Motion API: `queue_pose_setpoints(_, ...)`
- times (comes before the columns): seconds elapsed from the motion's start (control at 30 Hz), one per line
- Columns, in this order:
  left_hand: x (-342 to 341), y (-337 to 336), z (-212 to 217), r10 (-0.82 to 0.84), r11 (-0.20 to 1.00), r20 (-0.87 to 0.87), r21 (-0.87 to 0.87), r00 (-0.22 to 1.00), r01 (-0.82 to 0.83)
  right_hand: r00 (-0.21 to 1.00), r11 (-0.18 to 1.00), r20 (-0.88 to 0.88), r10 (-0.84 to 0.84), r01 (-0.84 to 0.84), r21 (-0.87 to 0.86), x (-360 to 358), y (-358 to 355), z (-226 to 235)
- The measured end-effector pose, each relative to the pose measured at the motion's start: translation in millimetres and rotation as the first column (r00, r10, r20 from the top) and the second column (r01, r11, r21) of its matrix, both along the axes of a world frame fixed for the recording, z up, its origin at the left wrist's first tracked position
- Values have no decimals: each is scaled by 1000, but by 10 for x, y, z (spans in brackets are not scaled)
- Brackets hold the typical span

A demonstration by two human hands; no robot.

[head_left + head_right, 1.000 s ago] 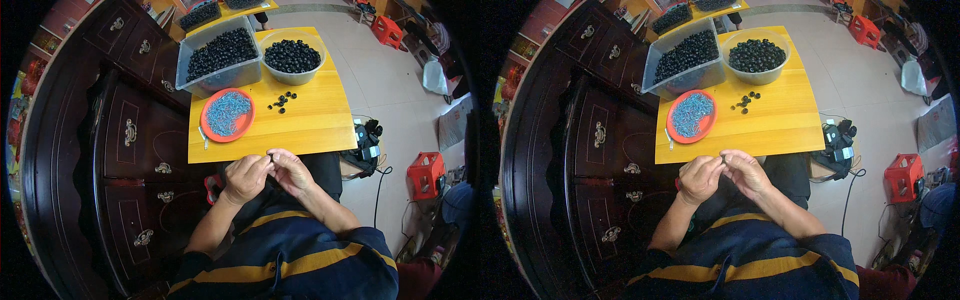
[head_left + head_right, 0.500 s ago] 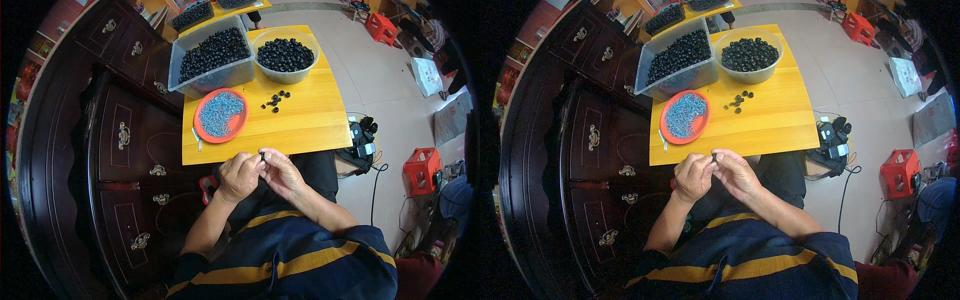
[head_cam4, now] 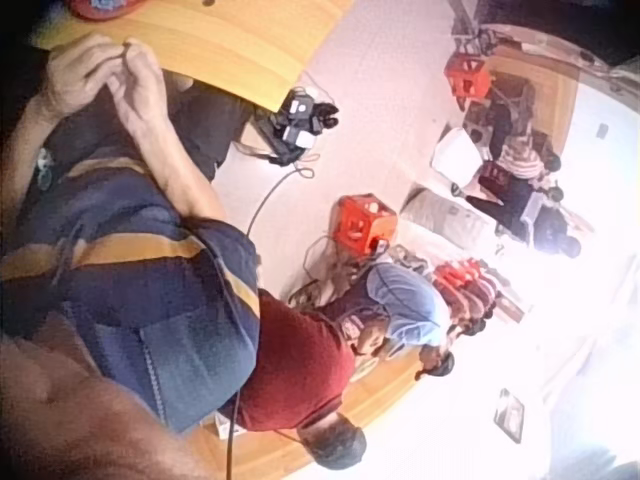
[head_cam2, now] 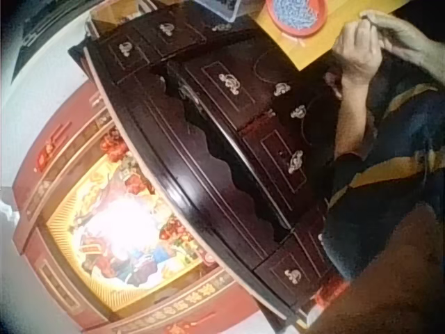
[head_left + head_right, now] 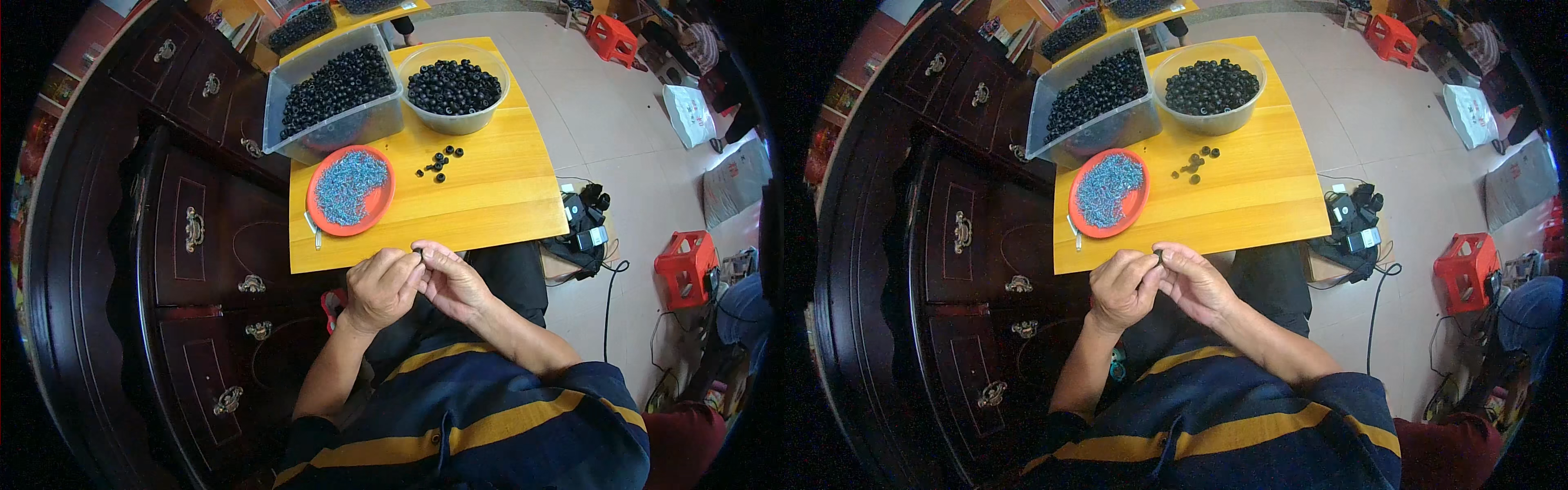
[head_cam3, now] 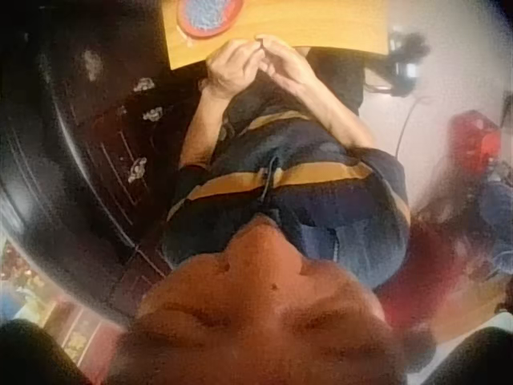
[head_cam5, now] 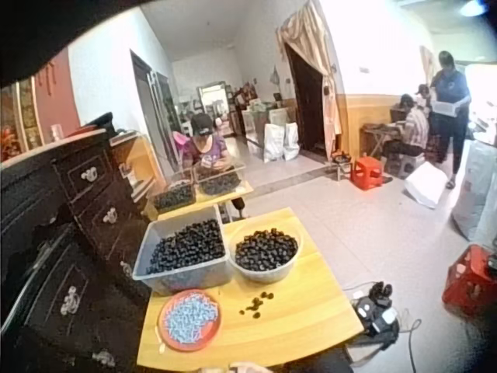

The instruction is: The person assembles small plastic components by joining parts together by hand and places the assembled pieces on the table.

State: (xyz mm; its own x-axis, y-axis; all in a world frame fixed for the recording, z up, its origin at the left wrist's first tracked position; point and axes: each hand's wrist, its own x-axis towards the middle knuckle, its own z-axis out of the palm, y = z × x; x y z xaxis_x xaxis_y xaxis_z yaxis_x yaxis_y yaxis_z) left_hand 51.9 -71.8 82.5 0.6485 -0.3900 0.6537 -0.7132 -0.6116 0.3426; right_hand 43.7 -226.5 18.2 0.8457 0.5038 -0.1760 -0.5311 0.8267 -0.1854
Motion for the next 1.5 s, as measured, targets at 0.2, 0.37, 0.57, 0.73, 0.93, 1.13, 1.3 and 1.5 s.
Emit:
queue_pose_setpoints(0.2, -33, -34, 27, -4, 994, -82, -105, 997, -4, 999, 998, 46, -1, 4, -63, -22, 17, 10)
queue_pose_setpoints(0.37, -67, -25, 42, -6, 992, -109, -128, 994, -8, 999, 997, 49, 11, -8, -71, -21, 3, -27)
queue_pose_setpoints(0.57, -108, 21, 37, -24, 965, -243, -260, 970, -42, 1000, 999, 14, 13, -12, -39, 1, -1, -17)
queue_pose_setpoints(0.73, -115, 32, -2, 28, 962, -330, -246, 944, -115, 1000, 1000, 25, 1, -1, -7, 26, -34, -65)
queue_pose_setpoints(0.93, -131, 75, -46, 55, 961, -361, -235, 931, -148, 1000, 1000, 9, -3, 3, -9, 21, -28, -51)
queue_pose_setpoints(1.13, -175, 39, -80, 62, 939, -387, -289, 920, -185, 999, 999, -41, -6, 5, -40, 19, -40, -27)
queue_pose_setpoints(1.3, -220, -60, -54, 40, 921, -429, -334, 903, -200, 999, 996, -35, -1, -2, -90, 12, -34, -7)
queue_pose_setpoints(1.5, -195, -65, -83, 91, 928, -379, -303, 921, -216, 999, 978, 32, -25, 31, -204, -11, -20, 6)
